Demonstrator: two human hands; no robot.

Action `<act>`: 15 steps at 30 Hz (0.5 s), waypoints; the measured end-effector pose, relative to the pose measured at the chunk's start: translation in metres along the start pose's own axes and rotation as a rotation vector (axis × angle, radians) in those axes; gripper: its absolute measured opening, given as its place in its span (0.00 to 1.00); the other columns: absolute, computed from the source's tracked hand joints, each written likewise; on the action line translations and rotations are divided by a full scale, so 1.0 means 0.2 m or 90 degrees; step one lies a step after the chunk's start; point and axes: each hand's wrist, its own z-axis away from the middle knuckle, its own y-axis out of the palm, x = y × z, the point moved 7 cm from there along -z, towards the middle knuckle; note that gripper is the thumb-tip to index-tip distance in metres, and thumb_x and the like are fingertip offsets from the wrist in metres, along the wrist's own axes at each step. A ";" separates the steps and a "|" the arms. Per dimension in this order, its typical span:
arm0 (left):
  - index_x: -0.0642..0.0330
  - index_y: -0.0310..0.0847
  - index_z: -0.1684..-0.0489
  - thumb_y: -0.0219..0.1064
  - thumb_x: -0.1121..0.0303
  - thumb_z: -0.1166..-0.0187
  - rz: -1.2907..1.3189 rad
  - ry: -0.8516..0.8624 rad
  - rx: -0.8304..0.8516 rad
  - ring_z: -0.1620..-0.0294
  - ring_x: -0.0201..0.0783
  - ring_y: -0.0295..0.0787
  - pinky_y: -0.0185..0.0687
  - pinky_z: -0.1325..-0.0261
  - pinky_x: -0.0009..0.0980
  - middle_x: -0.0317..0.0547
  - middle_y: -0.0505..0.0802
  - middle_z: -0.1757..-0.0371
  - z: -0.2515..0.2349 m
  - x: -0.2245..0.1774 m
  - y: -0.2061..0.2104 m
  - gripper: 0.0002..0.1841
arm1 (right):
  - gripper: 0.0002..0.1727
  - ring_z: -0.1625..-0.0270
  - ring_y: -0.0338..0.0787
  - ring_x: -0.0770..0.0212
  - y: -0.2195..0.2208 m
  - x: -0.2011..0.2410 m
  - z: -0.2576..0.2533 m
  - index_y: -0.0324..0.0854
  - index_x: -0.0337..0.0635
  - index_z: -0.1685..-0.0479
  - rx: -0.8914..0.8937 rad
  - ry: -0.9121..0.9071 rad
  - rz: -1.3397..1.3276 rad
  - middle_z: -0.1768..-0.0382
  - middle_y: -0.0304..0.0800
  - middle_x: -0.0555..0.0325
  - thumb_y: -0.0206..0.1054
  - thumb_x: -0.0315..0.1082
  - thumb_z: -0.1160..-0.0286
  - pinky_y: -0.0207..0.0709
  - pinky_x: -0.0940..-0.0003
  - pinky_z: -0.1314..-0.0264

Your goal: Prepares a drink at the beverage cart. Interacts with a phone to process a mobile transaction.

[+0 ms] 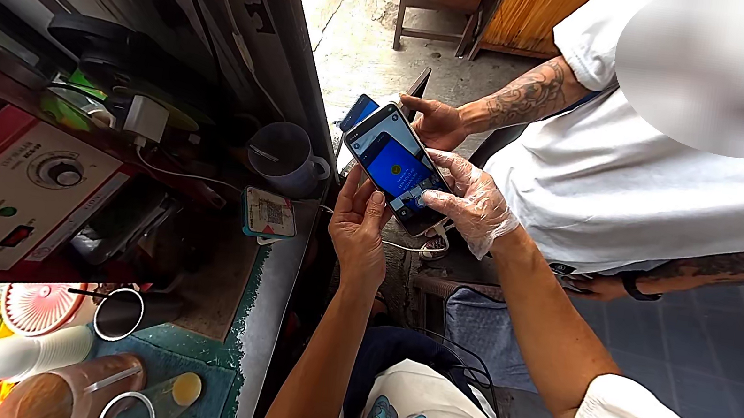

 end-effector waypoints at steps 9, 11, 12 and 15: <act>0.51 0.69 0.14 0.61 0.79 0.15 -0.002 -0.003 0.001 0.35 0.45 0.90 0.87 0.33 0.45 0.50 0.88 0.30 0.01 0.00 0.01 0.28 | 0.33 0.52 0.95 0.67 -0.01 0.00 0.01 0.71 0.44 0.18 -0.003 -0.002 -0.004 0.46 0.94 0.57 0.65 0.24 0.29 0.91 0.72 0.56; 0.51 0.69 0.14 0.61 0.79 0.15 -0.001 -0.003 -0.001 0.35 0.46 0.90 0.87 0.33 0.45 0.51 0.88 0.30 0.01 0.00 0.01 0.28 | 0.33 0.53 0.95 0.68 -0.01 0.00 0.01 0.71 0.44 0.18 -0.001 -0.001 -0.003 0.45 0.93 0.57 0.65 0.24 0.28 0.91 0.73 0.57; 0.52 0.69 0.14 0.61 0.79 0.15 -0.001 -0.003 -0.002 0.35 0.46 0.90 0.87 0.33 0.45 0.51 0.88 0.30 0.01 0.00 0.01 0.28 | 0.33 0.53 0.95 0.68 -0.01 0.00 0.01 0.70 0.44 0.18 0.002 -0.002 -0.005 0.45 0.93 0.57 0.65 0.23 0.28 0.91 0.73 0.56; 0.52 0.69 0.15 0.62 0.80 0.16 0.005 0.000 0.000 0.36 0.46 0.90 0.87 0.34 0.45 0.50 0.88 0.30 0.01 0.00 0.02 0.29 | 0.32 0.56 0.95 0.67 -0.02 0.00 0.02 0.71 0.44 0.19 0.009 -0.016 -0.020 0.47 0.94 0.56 0.65 0.23 0.27 0.91 0.72 0.60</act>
